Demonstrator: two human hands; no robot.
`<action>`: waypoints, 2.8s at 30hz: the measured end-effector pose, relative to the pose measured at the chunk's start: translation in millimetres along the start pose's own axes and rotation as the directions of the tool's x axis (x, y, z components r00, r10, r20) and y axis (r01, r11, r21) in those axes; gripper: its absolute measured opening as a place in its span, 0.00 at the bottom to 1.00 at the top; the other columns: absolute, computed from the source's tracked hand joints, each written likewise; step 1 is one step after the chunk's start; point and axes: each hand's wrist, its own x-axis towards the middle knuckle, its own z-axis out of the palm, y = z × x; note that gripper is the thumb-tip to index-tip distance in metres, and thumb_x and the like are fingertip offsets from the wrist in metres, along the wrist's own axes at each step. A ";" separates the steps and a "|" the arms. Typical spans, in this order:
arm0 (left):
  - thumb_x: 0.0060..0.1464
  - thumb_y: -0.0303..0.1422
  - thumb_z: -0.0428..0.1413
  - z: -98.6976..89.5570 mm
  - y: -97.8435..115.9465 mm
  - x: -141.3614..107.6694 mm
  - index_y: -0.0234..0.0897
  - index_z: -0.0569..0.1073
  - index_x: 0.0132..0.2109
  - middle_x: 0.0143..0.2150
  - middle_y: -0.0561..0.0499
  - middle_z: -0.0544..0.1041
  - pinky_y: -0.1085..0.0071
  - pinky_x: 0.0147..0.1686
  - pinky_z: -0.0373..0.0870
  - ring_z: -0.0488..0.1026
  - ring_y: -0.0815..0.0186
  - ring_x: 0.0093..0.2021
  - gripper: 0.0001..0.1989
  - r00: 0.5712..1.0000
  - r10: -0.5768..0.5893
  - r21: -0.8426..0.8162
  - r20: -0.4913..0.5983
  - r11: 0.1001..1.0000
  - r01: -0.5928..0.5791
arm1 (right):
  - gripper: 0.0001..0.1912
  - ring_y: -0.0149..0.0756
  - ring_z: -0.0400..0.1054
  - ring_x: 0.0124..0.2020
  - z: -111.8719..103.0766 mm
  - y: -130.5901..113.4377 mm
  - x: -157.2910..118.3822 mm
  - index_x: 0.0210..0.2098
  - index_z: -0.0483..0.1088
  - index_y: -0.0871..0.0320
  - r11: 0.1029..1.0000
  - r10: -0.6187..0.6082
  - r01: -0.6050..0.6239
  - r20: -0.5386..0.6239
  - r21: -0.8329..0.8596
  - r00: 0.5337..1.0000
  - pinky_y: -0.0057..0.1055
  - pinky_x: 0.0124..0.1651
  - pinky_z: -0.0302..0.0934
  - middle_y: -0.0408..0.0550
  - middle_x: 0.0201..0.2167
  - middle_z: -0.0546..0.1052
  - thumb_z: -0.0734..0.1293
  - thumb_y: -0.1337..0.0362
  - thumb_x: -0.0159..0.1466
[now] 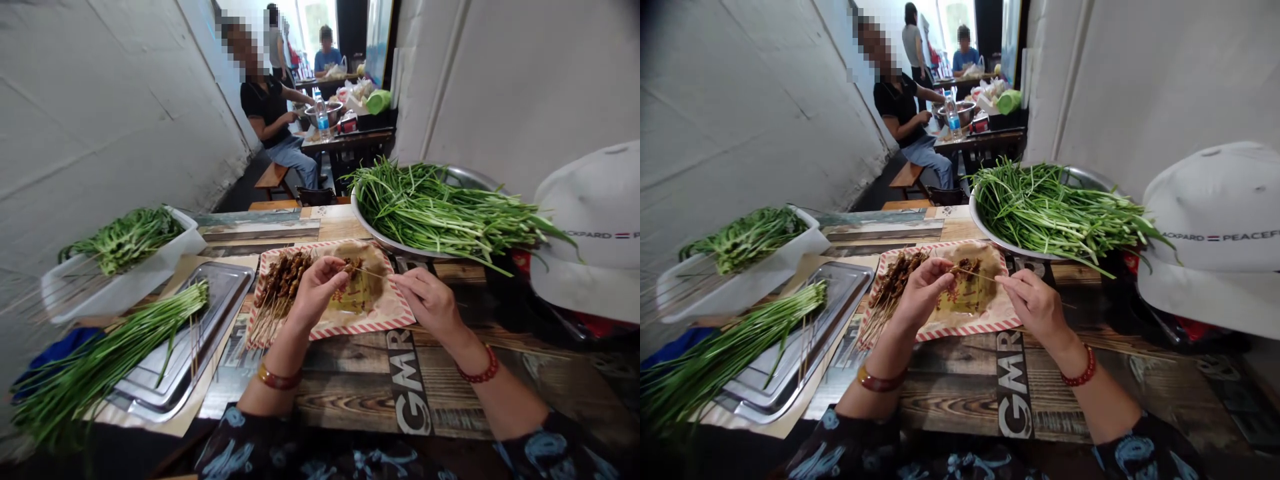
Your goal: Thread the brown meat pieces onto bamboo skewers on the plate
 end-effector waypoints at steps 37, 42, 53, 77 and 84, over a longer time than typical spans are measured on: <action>0.42 0.36 0.69 -0.5 -5.7 -5.2 0.34 0.78 0.36 0.30 0.51 0.79 0.74 0.33 0.73 0.75 0.71 0.28 0.14 0.992 -0.117 -0.340 -0.045 0.936 0.094 | 0.16 0.30 0.70 0.34 -4.7 -8.7 0.0 0.50 0.75 0.52 1.000 -0.011 0.010 0.044 0.010 0.999 0.28 0.36 0.66 0.47 0.35 0.74 0.63 0.71 0.66; 0.44 0.35 0.68 -1.6 -5.7 -4.8 0.34 0.75 0.36 0.34 0.48 0.81 0.68 0.39 0.75 0.79 0.65 0.34 0.14 0.992 -0.122 -0.362 -0.016 0.926 0.108 | 0.17 0.31 0.70 0.34 -8.1 -9.3 0.3 0.51 0.74 0.51 1.000 -0.003 0.004 0.030 -0.030 1.000 0.28 0.36 0.66 0.47 0.36 0.75 0.64 0.71 0.66; 0.44 0.33 0.67 -1.2 -3.8 -5.2 0.34 0.79 0.38 0.24 0.54 0.75 0.71 0.36 0.75 0.77 0.68 0.29 0.12 0.993 -0.114 -0.325 -0.036 0.941 0.096 | 0.18 0.29 0.71 0.34 -10.7 -10.0 -2.7 0.52 0.74 0.51 0.986 -0.024 0.033 0.056 -0.166 0.998 0.25 0.35 0.65 0.47 0.37 0.76 0.64 0.72 0.65; 0.46 0.33 0.66 -2.9 -11.0 -6.5 0.34 0.79 0.39 0.30 0.50 0.80 0.72 0.36 0.74 0.77 0.69 0.30 0.11 0.996 -0.069 -0.223 -0.061 0.973 0.054 | 0.17 0.27 0.69 0.30 -13.0 -14.7 -2.5 0.49 0.76 0.51 0.948 -0.034 0.061 0.092 -0.311 0.995 0.23 0.30 0.60 0.46 0.35 0.77 0.63 0.72 0.65; 0.47 0.33 0.66 -1.4 -11.9 -7.2 0.36 0.80 0.38 0.33 0.49 0.81 0.72 0.35 0.73 0.76 0.70 0.29 0.10 0.996 -0.042 -0.166 -0.075 0.986 0.029 | 0.18 0.28 0.69 0.31 -11.8 -14.9 -3.6 0.50 0.75 0.50 0.947 -0.043 0.062 0.070 -0.315 0.997 0.23 0.30 0.60 0.45 0.35 0.77 0.63 0.73 0.64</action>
